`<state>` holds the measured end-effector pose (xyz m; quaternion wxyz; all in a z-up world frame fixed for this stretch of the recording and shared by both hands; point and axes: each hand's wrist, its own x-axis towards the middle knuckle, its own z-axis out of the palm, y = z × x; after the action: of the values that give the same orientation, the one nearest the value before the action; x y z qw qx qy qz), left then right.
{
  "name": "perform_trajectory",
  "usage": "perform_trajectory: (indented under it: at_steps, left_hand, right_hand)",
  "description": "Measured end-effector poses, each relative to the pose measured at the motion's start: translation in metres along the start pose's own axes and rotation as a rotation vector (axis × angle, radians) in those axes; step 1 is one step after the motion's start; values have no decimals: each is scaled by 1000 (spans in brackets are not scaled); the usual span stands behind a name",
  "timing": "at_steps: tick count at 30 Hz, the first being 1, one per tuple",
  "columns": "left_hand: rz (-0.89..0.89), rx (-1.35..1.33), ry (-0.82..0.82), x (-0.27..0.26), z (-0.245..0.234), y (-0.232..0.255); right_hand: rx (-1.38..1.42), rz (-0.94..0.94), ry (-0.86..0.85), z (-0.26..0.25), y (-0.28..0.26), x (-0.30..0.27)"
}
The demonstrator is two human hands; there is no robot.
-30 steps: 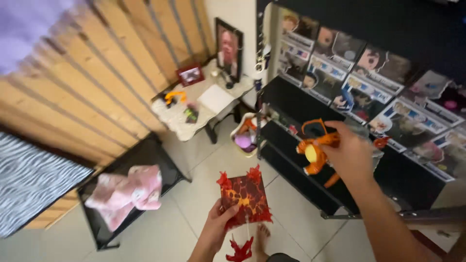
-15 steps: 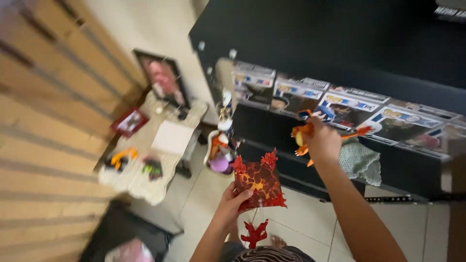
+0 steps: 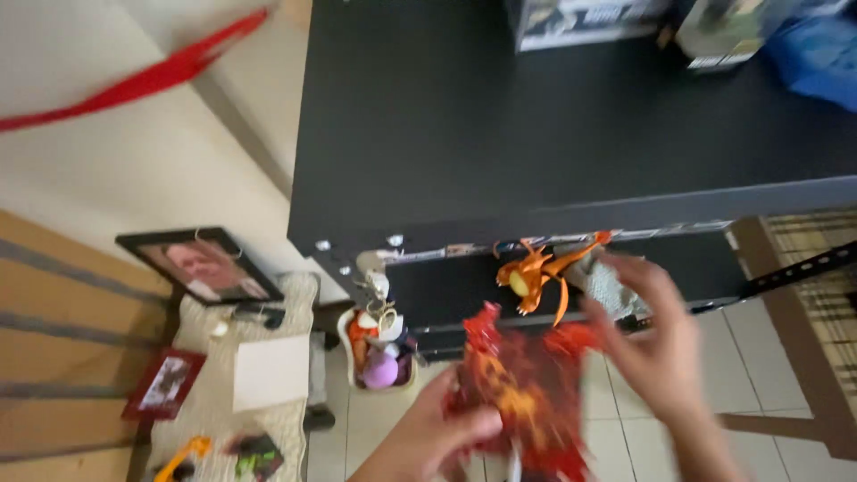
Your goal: Dusting and arranging collectible action figures and boxes on a shelving unit.
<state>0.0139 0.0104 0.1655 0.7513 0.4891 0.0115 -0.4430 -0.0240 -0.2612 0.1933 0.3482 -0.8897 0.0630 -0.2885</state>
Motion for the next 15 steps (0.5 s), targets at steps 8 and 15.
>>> perform_trajectory:
  at_steps: [8,15]
  left_hand:
    - [-217,212,-265,-102,81,160]
    - [219,349,-31,-36,105,220]
  right_hand:
    - [324,-108,13,-133,-17,-25]
    - [207,-386,12,-127,-119,55]
